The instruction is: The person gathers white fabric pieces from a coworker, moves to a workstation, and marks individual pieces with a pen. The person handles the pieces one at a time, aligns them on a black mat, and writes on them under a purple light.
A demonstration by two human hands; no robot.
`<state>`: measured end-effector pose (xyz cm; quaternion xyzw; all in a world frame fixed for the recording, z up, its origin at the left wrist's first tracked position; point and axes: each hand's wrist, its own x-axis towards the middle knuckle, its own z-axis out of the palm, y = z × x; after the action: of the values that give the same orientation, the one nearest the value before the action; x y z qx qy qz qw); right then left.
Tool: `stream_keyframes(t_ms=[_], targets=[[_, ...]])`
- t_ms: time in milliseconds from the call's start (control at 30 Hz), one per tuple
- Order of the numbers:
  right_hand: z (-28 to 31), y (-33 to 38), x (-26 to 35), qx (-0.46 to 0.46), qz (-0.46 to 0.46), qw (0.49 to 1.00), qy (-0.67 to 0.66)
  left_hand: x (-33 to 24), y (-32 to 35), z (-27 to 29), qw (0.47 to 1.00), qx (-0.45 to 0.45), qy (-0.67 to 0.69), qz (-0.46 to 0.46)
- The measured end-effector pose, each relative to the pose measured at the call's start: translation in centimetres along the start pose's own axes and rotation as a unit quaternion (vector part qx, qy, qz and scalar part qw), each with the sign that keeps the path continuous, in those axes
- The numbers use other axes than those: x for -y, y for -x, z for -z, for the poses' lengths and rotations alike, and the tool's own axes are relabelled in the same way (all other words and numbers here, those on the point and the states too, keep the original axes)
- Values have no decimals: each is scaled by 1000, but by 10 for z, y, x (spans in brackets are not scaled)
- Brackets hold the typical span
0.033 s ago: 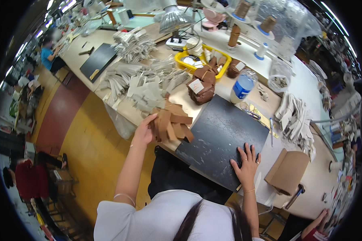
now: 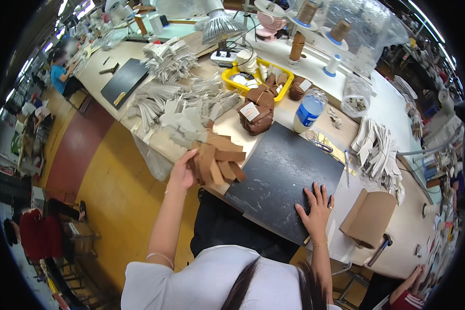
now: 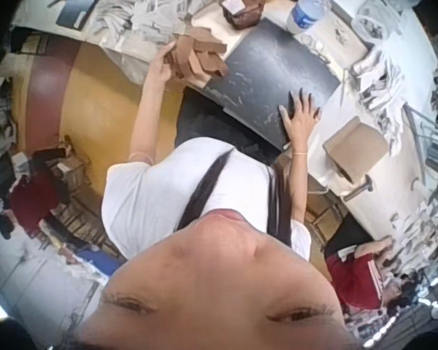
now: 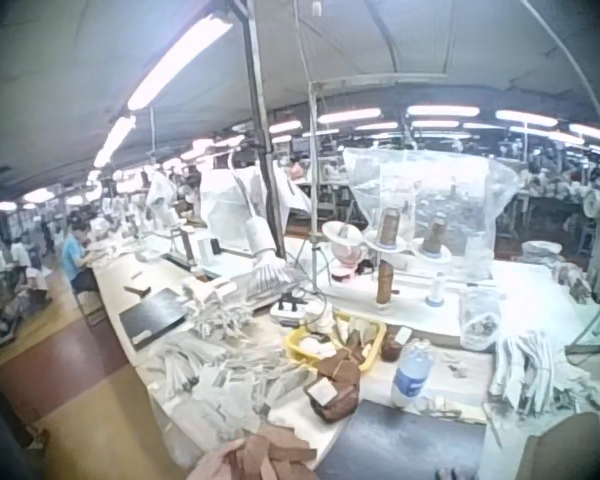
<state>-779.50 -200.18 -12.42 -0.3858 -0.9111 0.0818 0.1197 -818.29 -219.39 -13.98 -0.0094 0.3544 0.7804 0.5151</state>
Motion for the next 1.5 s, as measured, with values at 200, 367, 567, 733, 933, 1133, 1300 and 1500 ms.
stream_keyframes(t_ms=[200,367,567,733,933,1133,1300,1500], targets=[[0,-10,0,12,-44,998,-48,-3,52,4,993,-26,36,-113],[1,-26,29,55,-22,993,-105,-11,89,39,994,-43,4,-103],[-14,-39,61,74,30,991,-107,-64,115,62,958,-159,-9,-236],[-25,-47,69,40,22,996,-78,-127,110,89,910,-227,-60,-342],[-39,-51,75,-13,11,1000,-20,-211,42,109,923,-181,-90,-329],[-38,-54,80,-17,-12,1000,-6,-299,-61,103,927,-104,-225,-281],[-35,-56,82,-19,-10,1000,-12,-322,-153,119,790,-228,-558,-108],[-37,-58,83,-23,-2,1000,-18,-317,-155,152,448,-326,-763,-333]])
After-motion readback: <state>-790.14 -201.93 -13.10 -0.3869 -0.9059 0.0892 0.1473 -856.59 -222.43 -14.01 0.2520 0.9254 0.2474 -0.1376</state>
